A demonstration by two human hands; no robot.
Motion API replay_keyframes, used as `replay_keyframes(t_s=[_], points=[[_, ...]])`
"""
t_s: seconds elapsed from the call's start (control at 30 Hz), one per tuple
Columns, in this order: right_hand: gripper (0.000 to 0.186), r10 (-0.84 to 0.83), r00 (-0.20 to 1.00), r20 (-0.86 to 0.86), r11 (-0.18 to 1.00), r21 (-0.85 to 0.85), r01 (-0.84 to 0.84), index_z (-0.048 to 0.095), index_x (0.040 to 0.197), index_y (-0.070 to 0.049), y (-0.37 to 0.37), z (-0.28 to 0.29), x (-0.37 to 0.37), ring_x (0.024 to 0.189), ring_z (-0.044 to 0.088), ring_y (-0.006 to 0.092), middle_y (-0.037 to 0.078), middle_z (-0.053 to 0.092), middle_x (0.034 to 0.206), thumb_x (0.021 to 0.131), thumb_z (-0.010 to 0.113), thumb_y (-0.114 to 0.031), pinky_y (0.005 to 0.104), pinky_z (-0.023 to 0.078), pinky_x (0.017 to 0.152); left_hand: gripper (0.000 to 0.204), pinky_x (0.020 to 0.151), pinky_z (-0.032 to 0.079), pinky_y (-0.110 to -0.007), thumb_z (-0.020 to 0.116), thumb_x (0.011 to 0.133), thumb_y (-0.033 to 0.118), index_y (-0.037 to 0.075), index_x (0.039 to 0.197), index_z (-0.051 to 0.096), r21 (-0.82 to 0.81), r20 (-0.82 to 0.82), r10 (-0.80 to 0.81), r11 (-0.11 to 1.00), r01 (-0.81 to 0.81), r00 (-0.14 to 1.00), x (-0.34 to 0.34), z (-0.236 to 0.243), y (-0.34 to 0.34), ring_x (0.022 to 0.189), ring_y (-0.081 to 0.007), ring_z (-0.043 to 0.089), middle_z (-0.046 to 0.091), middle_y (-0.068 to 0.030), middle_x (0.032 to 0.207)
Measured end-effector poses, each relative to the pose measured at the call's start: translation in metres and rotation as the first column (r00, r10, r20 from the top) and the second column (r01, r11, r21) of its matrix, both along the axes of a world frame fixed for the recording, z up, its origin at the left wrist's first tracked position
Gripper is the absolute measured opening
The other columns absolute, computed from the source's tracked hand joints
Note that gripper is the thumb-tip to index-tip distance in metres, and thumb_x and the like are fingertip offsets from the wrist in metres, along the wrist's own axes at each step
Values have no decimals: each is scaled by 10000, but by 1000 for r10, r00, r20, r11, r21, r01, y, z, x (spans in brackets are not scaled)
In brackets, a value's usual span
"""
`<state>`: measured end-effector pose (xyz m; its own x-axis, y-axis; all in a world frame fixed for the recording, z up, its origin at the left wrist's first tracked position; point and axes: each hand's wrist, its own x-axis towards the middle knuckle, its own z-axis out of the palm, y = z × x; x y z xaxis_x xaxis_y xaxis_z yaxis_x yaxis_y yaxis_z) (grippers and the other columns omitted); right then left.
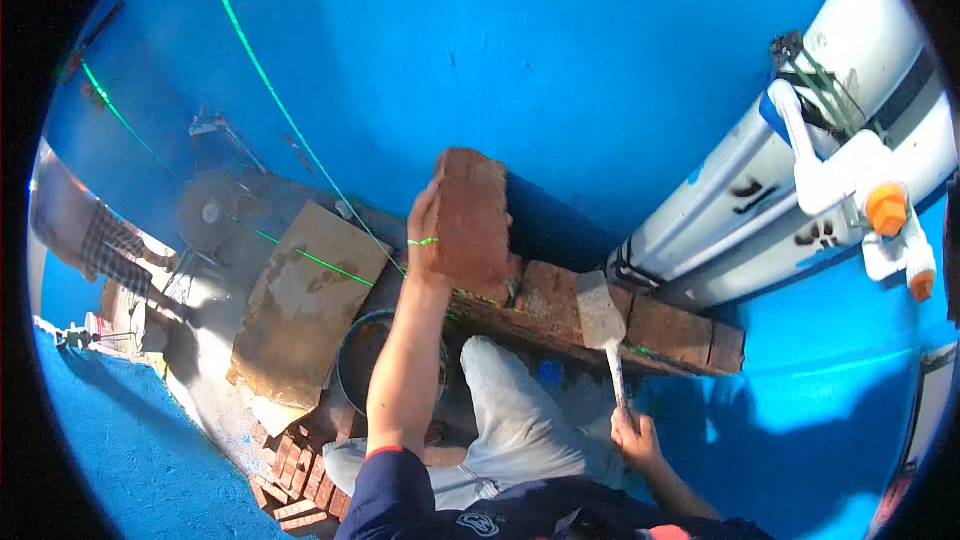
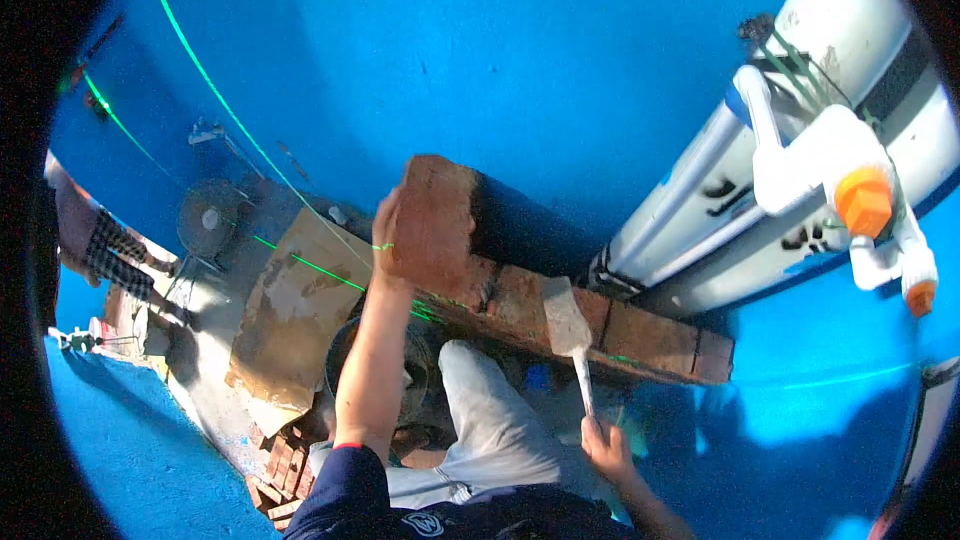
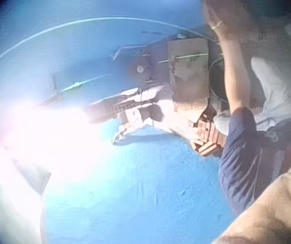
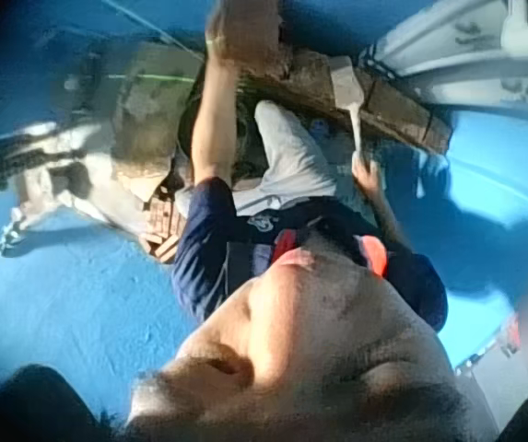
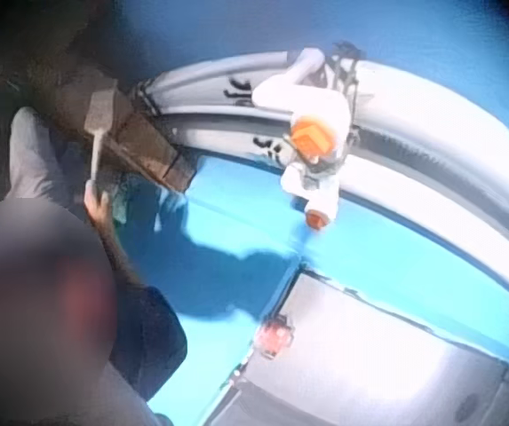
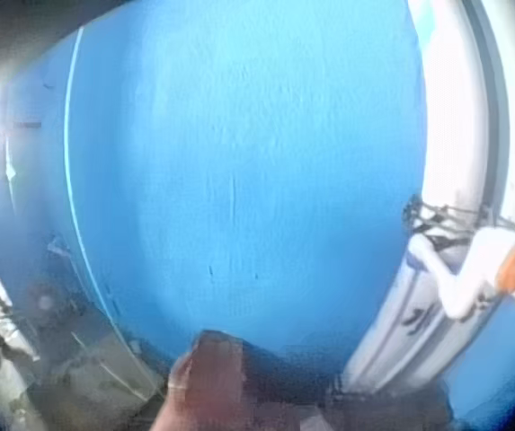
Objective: The person applies mortar to a brick wall using a trowel, places a brick from a stack onto the mortar, and taps the brick to level it.
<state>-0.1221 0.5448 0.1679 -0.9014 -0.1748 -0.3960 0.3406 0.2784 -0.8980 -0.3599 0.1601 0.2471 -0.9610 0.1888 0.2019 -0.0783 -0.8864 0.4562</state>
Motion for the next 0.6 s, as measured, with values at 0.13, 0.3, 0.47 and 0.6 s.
replay_keyframes(t_s=[0.13,0.3,0.47,0.6], points=[[418,40,999,-18,979,200,-35,527,702,-73,15,-8,10,525,506,208,61,516,602,1003,493,-361,346,368,495,497,760,554,-363,681,825,288,64,1255,572,-454,241,166,890,-40,956,-51,4,-35,938,-264,666,658,-140,1111],[479,52,985,163,982,171,-80,491,672,-73,8,5,3,523,473,136,24,481,571,1019,423,-396,292,358,486,943,884,529,-423,846,531,449,135,1365,537,-960,-117,489,-279,28,864,-118,-22,-52,1067,-338,629,634,-210,1171],[456,-40,991,128,983,185,16,494,695,-49,4,6,-2,528,498,155,50,511,587,1004,449,-381,321,360,460,1080,999,418,-494,845,546,488,235,1471,347,-756,-88,475,-605,252,875,-126,-20,-16,1244,-365,470,478,-197,1302],[433,123,991,-53,962,250,-106,491,716,-67,9,-1,-2,537,487,148,36,496,596,1007,454,-386,334,358,463,1092,1010,386,-507,808,600,536,203,1500,286,-726,-91,474,-634,267,876,-134,-40,-13,1269,-379,427,431,-224,1342]])
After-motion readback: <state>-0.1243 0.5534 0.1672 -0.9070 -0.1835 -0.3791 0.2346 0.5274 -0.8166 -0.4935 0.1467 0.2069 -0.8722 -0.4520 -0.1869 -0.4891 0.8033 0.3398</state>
